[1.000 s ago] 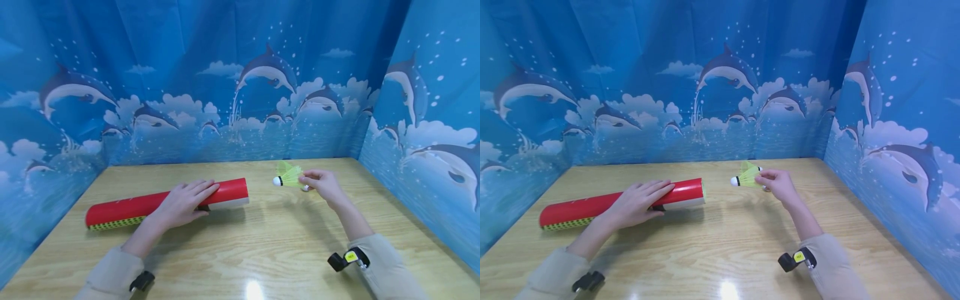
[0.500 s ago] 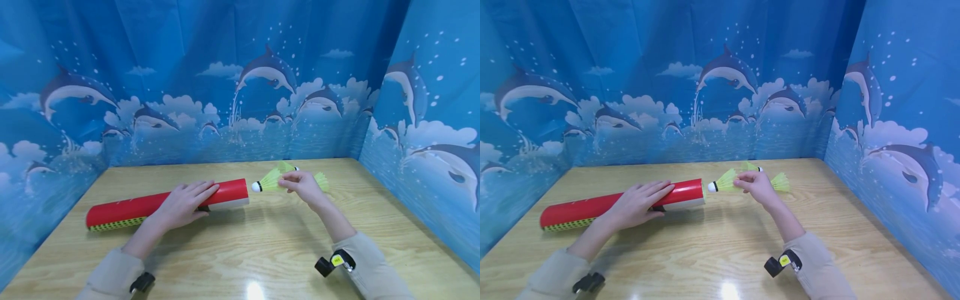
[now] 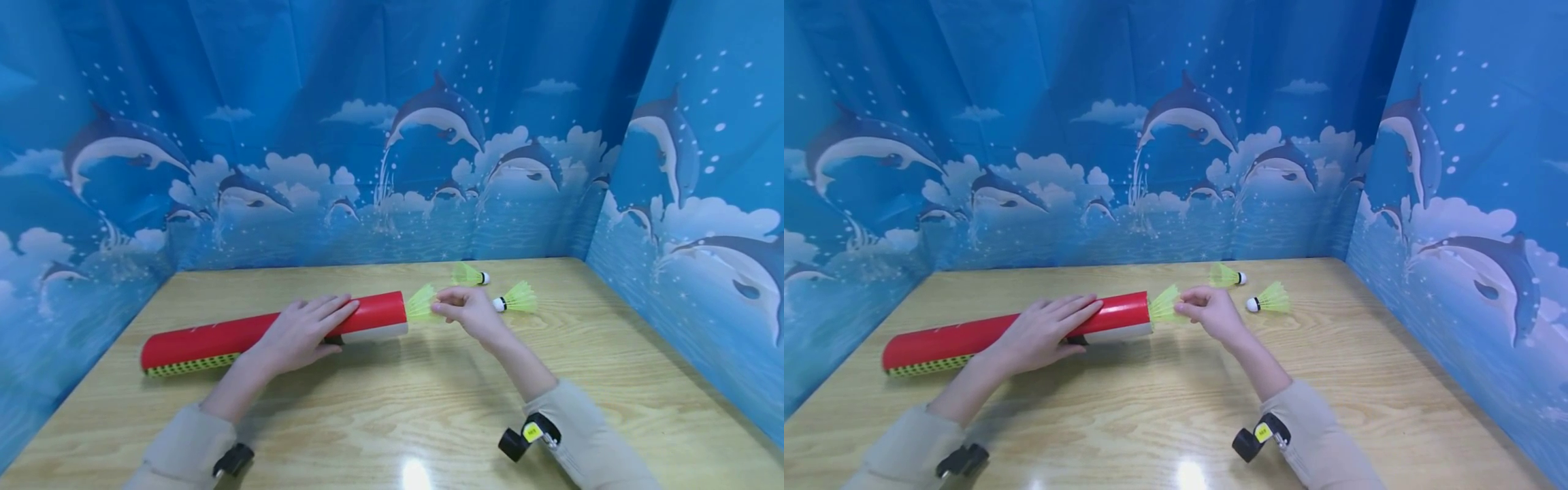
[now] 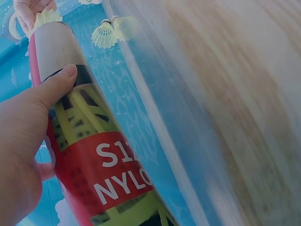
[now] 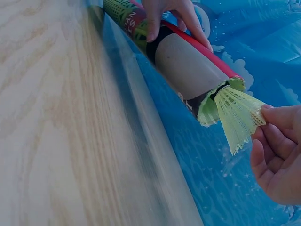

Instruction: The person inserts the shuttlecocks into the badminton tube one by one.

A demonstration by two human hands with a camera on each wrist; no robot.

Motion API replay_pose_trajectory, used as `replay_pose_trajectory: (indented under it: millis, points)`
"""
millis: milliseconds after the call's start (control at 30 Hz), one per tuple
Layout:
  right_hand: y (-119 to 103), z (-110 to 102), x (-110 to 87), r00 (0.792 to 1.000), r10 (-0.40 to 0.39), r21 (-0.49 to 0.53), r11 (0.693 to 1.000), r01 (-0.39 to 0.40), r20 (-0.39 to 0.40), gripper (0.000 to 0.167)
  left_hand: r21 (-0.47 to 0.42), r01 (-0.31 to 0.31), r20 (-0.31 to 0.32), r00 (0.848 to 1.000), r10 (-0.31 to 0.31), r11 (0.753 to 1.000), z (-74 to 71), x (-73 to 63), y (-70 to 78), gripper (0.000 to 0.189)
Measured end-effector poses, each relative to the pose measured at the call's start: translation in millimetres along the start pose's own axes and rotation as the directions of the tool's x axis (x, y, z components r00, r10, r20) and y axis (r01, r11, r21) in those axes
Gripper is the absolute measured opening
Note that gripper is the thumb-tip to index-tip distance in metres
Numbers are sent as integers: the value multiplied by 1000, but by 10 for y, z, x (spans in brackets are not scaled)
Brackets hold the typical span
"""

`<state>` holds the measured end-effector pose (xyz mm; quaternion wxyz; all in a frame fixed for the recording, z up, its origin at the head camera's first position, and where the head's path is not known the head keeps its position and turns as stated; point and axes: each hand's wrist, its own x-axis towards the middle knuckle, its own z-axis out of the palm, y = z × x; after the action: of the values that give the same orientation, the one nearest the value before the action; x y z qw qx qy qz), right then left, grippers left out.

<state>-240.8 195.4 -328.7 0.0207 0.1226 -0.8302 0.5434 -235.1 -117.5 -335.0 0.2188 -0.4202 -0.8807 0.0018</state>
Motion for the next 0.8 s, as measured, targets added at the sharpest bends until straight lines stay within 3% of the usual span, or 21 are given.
replay_pose_trajectory:
  millis: [800]
  points:
    - [-21, 242, 50, 998, 54, 63, 997, -53, -17, 22, 2, -25, -31, 999, 25, 1000, 4, 29, 13, 89]
